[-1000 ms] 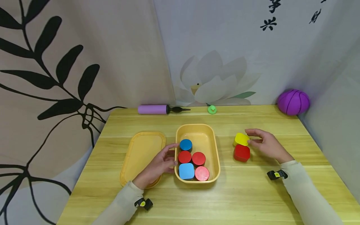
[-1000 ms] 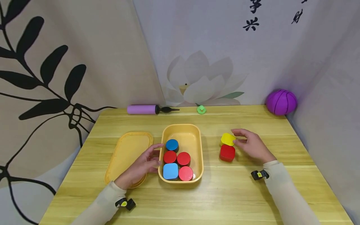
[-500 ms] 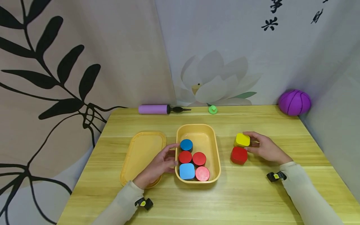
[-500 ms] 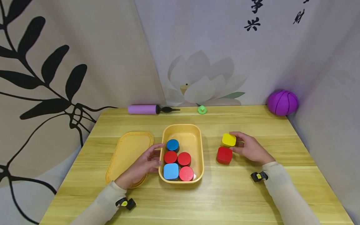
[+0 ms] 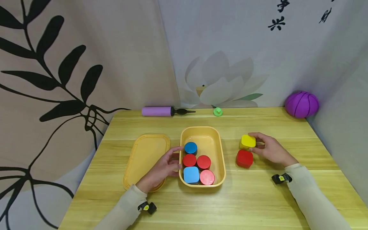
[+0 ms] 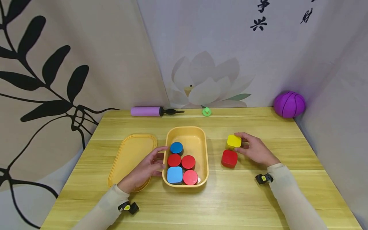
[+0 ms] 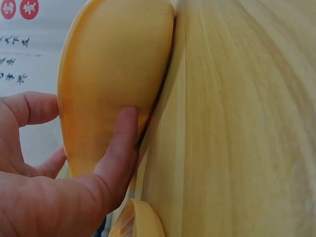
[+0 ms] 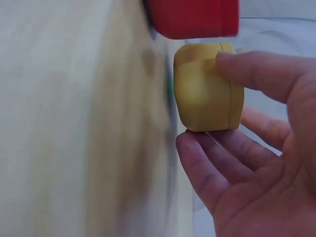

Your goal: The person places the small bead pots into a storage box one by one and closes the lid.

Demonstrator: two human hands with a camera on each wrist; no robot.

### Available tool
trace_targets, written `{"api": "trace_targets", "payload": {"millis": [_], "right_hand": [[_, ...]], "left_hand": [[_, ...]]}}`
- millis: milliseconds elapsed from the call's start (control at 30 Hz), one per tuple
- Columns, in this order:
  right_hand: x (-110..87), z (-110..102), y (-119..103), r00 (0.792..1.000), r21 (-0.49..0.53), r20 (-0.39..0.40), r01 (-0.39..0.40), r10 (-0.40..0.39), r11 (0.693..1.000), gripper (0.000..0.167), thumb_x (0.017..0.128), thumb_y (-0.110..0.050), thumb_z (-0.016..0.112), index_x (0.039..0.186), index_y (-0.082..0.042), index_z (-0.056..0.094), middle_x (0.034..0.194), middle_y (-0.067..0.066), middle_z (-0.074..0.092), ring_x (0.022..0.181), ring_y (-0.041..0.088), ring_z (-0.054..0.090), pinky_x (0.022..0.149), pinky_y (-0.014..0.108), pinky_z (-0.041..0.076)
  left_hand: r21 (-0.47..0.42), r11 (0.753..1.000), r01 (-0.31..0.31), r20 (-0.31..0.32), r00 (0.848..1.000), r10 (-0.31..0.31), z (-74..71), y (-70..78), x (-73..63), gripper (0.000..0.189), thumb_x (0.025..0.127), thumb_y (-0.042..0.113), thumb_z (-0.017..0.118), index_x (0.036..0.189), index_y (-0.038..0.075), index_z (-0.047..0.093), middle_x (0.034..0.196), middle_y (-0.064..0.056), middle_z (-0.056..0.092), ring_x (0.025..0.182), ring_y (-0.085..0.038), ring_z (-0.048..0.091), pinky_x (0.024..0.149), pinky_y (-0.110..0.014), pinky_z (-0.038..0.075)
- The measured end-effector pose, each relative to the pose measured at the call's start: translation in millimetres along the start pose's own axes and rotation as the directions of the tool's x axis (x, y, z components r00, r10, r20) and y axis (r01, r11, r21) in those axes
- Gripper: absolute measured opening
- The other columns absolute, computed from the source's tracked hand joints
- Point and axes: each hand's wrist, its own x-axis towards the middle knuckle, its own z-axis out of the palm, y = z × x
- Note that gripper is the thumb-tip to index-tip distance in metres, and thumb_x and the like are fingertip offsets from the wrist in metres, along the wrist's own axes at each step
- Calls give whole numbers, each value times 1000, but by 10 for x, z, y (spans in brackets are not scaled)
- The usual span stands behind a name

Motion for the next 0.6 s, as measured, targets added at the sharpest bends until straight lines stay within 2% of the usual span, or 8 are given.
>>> {"api": "trace_targets", "payload": {"millis": [333,500,600], "right_hand": [[56,-111,-241,999,0,-47,15,-15,1000,67,98,-21,77,156,-5,48,146,19,61,125,41,66,101,47,58],[143,-94,-404,998,29,-51,41,-40,999,67,98,-20,77,156,-3,47,146,19,60,123,42,67,100,41,60],[202,-60,-501,997,38,-50,59,-57,998,68,98,-18,77,156,-2,47,148,20,58,125,41,65,102,44,58]], "left_hand": [[5,1000,-2,-8,1000,2,3,2,-4,70,98,8,62,161,25,38,154,-23,46,122,-26,63,90,-46,64],[6,1000,-1,-13,1000,1,-1,-8,-2,71,97,8,63,161,24,38,155,-23,45,125,-28,63,90,-47,64],[0,1000,1,-14,1000,-1,2,-13,4,71,97,8,63,161,25,38,155,-23,45,126,-28,63,90,-47,64]]}}
